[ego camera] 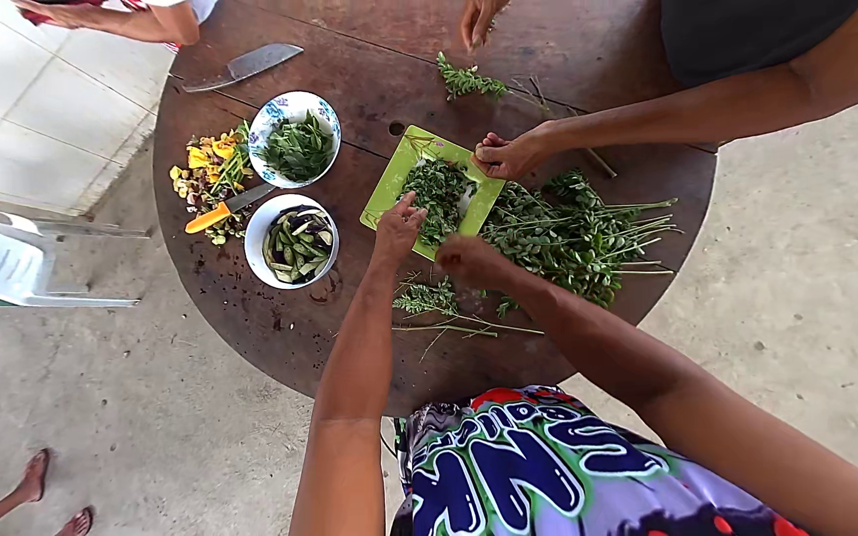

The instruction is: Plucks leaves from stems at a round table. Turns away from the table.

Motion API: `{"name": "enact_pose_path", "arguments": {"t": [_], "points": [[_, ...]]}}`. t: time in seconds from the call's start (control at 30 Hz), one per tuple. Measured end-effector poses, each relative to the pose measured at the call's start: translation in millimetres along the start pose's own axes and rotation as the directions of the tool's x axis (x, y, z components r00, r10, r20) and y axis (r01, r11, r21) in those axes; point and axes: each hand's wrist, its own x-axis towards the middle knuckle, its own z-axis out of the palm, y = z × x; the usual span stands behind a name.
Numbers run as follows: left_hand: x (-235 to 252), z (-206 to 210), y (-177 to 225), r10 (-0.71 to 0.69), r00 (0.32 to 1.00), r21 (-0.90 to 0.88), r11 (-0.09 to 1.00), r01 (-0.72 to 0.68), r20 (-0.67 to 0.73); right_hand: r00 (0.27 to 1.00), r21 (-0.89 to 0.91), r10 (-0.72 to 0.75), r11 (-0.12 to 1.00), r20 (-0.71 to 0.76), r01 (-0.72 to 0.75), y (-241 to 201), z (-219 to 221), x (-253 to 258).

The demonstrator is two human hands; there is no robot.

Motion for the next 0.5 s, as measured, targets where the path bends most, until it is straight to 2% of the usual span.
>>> {"name": "enact_pose_path", "arguments": {"t": [0.07, 0.1, 0.13, 0.23, 0.33, 0.5], "points": [[-0.2, 0.7, -7.1, -0.014, 1.0, 0.011, 1.0, 0.014, -0.007, 0.97, 0.026, -0.023, 1.0, 0.242, 0.017, 1.2, 29.6, -26.6], [-2.9, -0.6, -7.8, -0.021, 0.999, 0.021, 1.0, 0.022, -0.029, 0.942, 0.026, -0.066, 0.998, 0.329, 0.061, 6.3, 41.4, -37.9], [-7.2, -3.0, -8.1, -0.017, 0.998, 0.045, 0.999, 0.019, -0.056, 0.931, 0.023, -0.087, 0.996, 0.354, 0.084, 11.8, 50.2, -48.8], [-31.8, -12.7, -11.6, 0.007, 0.994, 0.138, 0.99, 0.009, -0.109, 0.98, -0.086, 0.025, 0.996, 0.198, -0.008, 34.4, 63.9, -78.7], [-59.5, -15.8, -20.2, -0.017, 0.995, 0.08, 0.996, 0.025, -0.101, 0.992, -0.232, 0.113, 0.968, 0.057, -0.097, 56.8, 67.5, -93.3], [-91.4, 5.8, -46.9, -0.088, 0.994, -0.03, 0.996, 0.086, -0.066, 0.989, -0.418, 0.112, 0.906, 0.093, -0.063, 64.8, 85.1, -87.4]]}}
